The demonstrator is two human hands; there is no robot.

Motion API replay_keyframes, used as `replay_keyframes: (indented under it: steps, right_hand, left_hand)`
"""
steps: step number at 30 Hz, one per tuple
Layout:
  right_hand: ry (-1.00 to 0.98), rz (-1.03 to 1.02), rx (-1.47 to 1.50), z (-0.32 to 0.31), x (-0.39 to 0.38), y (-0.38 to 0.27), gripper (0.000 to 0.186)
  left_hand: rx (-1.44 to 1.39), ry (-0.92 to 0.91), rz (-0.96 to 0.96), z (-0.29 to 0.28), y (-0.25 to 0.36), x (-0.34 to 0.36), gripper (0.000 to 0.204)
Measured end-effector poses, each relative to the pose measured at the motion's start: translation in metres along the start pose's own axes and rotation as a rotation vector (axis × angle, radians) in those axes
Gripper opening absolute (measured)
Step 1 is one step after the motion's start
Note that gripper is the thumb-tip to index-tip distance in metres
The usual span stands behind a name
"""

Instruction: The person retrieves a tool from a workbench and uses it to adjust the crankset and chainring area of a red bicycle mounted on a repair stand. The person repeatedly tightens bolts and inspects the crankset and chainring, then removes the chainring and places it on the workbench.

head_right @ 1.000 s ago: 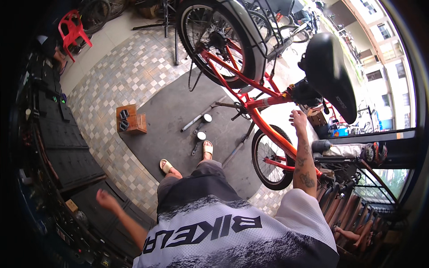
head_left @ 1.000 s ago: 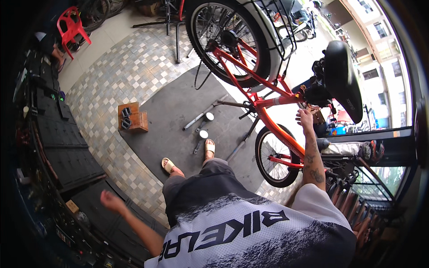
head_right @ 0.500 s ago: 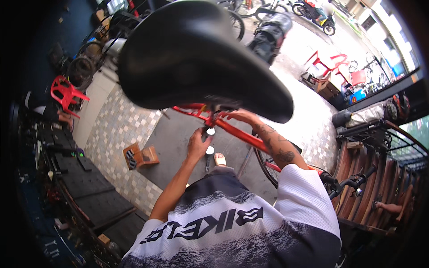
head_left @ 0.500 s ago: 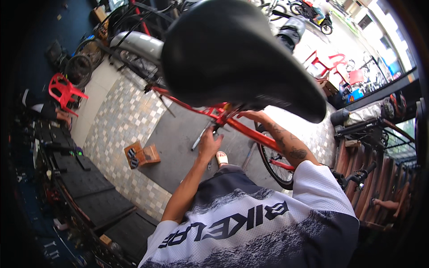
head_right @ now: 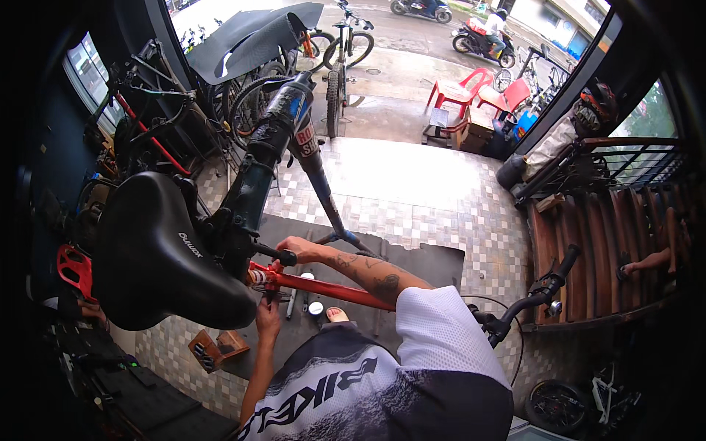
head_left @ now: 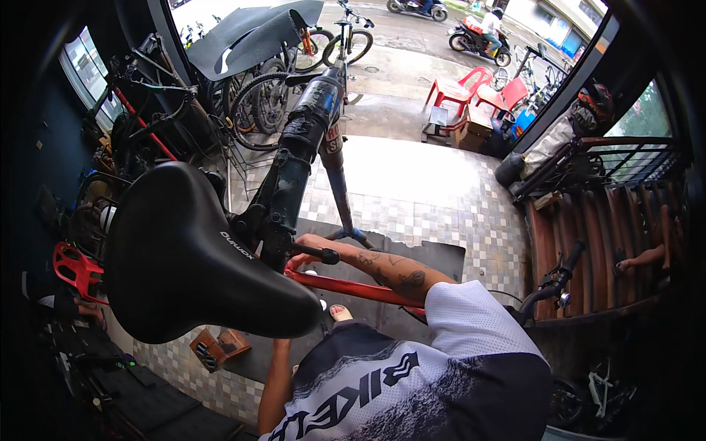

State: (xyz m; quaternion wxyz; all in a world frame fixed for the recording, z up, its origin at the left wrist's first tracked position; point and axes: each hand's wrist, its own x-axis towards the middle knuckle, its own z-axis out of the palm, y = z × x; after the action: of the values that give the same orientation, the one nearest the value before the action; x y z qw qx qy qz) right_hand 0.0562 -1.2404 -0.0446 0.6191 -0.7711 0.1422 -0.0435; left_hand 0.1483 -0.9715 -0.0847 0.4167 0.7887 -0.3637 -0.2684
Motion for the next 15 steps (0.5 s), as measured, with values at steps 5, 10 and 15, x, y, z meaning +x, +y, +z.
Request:
replay_keyframes:
  steps: [5,10,15]
  right_hand:
    - [-0.081,0.043,-0.053,-0.019,0.021,0.003,0.054]
    - [-0.094,0.072,-0.049,-0.024,0.026,0.010,0.045]
    - [-0.125,0.097,0.064,-0.025,0.023,0.013,0.036]
  left_hand:
    - [-0.078,0.029,0.067,0.006,-0.006,0.019,0.032]
    - [-0.024,0.109,0.150,0.006,-0.002,0.017,0.028]
    - [0.097,0.077,0.010,0.003,0.010,0.012,0.027]
